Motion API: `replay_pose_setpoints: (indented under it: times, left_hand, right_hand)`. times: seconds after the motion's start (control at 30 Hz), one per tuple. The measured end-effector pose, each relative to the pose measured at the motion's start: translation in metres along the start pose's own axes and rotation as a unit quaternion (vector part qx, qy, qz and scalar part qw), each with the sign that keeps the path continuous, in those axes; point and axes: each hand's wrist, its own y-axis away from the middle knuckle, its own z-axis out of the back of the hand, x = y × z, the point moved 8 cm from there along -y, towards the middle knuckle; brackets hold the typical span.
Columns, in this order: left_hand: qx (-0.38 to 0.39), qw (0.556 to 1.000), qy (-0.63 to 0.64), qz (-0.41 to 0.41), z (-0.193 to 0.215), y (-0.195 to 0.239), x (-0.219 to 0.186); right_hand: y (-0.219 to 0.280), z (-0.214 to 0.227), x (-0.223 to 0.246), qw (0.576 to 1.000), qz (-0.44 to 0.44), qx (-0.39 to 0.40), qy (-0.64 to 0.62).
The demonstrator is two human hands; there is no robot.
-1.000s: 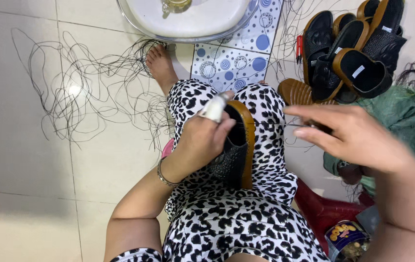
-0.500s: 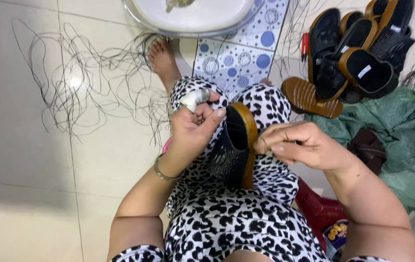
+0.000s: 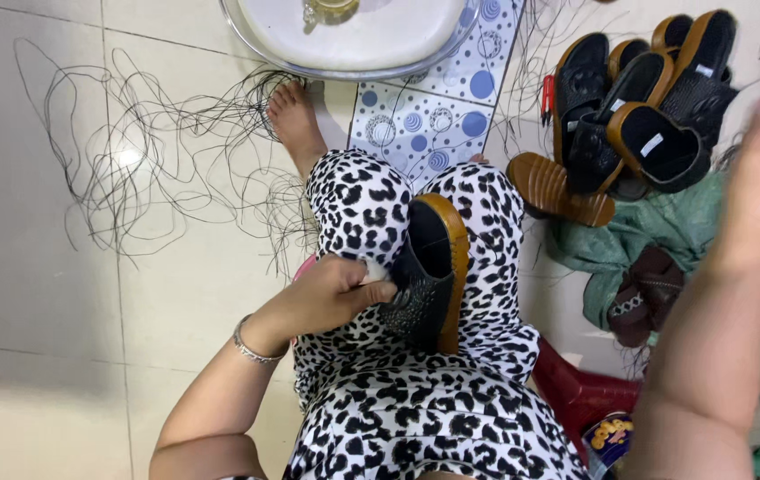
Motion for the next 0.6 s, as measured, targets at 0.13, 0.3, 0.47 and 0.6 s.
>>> replay_pose_setpoints:
  times: [0.13, 0.3, 0.47, 0.6]
  left_hand:
    - [-0.079, 0.924, 0.316, -0.2, 0.034, -0.016, -0.054]
    - [-0.126, 0.756, 0.559, -0.316, 0.096, -0.029, -0.043]
    - [-0.152, 0.663, 0.681, -0.271, 0.106, -0.048, 0.0]
    - [-0.305, 0.74, 0.57, -0.183, 0.096, -0.055, 0.054]
  right_hand:
    - [0.093, -0.004, 0.206, 0.93, 0.164, 0.228, -0.236]
    - [0.135, -0.028, 0.249, 0.833, 0.254, 0.423, -0.251]
    - [0.142, -0.029, 0.255, 0.672, 0.08, 0.428, -0.599]
    - [0.127, -0.068, 0.227, 0.654, -0.12, 0.423, -0.615]
